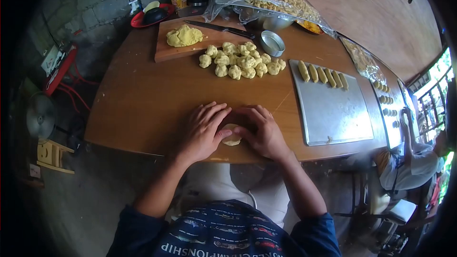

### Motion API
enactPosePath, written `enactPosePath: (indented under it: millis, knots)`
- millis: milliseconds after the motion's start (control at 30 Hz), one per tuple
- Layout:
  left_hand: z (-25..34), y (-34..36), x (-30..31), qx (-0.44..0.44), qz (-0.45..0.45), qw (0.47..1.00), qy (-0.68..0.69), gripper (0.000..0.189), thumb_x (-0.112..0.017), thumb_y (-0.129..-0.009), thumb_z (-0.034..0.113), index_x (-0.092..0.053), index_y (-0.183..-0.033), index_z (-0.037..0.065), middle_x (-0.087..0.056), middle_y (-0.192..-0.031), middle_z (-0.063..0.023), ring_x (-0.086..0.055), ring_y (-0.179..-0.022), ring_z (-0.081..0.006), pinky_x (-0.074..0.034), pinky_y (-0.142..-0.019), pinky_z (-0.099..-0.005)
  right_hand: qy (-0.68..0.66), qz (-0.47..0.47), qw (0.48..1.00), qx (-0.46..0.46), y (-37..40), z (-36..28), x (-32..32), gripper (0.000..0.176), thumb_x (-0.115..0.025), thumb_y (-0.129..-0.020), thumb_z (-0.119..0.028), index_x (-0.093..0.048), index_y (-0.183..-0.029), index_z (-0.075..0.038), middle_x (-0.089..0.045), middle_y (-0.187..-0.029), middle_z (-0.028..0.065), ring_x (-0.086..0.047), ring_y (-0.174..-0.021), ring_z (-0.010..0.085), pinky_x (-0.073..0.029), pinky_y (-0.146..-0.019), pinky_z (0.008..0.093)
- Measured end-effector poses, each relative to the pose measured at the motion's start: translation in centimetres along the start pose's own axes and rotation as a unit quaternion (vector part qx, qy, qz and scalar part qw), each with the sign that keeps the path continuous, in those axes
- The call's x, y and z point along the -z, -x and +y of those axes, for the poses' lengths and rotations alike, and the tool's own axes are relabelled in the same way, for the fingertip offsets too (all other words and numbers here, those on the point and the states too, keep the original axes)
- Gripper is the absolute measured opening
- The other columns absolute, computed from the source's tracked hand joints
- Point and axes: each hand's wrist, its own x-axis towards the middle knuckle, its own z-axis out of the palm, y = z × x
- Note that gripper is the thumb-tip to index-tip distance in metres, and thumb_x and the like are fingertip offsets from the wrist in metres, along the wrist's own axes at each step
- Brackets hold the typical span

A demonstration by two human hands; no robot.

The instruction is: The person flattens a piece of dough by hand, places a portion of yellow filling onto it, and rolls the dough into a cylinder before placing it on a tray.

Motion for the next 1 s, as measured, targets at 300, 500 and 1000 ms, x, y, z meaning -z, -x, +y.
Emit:
enactPosePath:
  millis: [300,500,1000]
  knots:
    - [0.2,0.1,1.3,-0.020,-0.049,0.998,-0.024,0.080,-0.080,-0.105,0.033,-0.045,-0.171,0.005,-0.049,-0.176,-0.0158,-0.040,-0.165,-0.0411,-0.033,-0.137,-0.0552,0.043,-0.067,0.997,0.021,-0.4,0.1,-0.4,0.065,-0.083,-0.098,-0.032,-0.060,-0.154,-0.007,-0.061,-0.156,0.0192,-0.055,-0.151,0.0420,-0.033,-0.134,0.0587]
    - [-0.7,-0.2,1.9,0.000,-0.083,0.995,0.062,0.083,-0.078,-0.105,0.039,-0.043,-0.172,0.004,-0.044,-0.179,-0.0158,-0.035,-0.169,-0.0406,-0.027,-0.140,-0.0558,-0.036,-0.070,0.996,-0.032,-0.2,-0.4,0.0,0.067,-0.084,-0.098,-0.034,-0.060,-0.154,-0.006,-0.061,-0.155,0.0224,-0.054,-0.151,0.0450,-0.034,-0.133,0.0605]
    - [-0.5,0.3,1.8,-0.016,-0.071,0.997,0.020,0.088,-0.076,-0.106,0.051,-0.043,-0.172,0.003,-0.043,-0.179,-0.0173,-0.035,-0.169,-0.0396,-0.024,-0.140,-0.0575,0.041,-0.083,0.996,-0.009,0.1,-0.1,-0.6,0.088,-0.086,-0.096,-0.044,-0.047,-0.165,-0.004,-0.055,-0.164,0.0250,-0.047,-0.160,0.0436,-0.026,-0.139,0.0591]
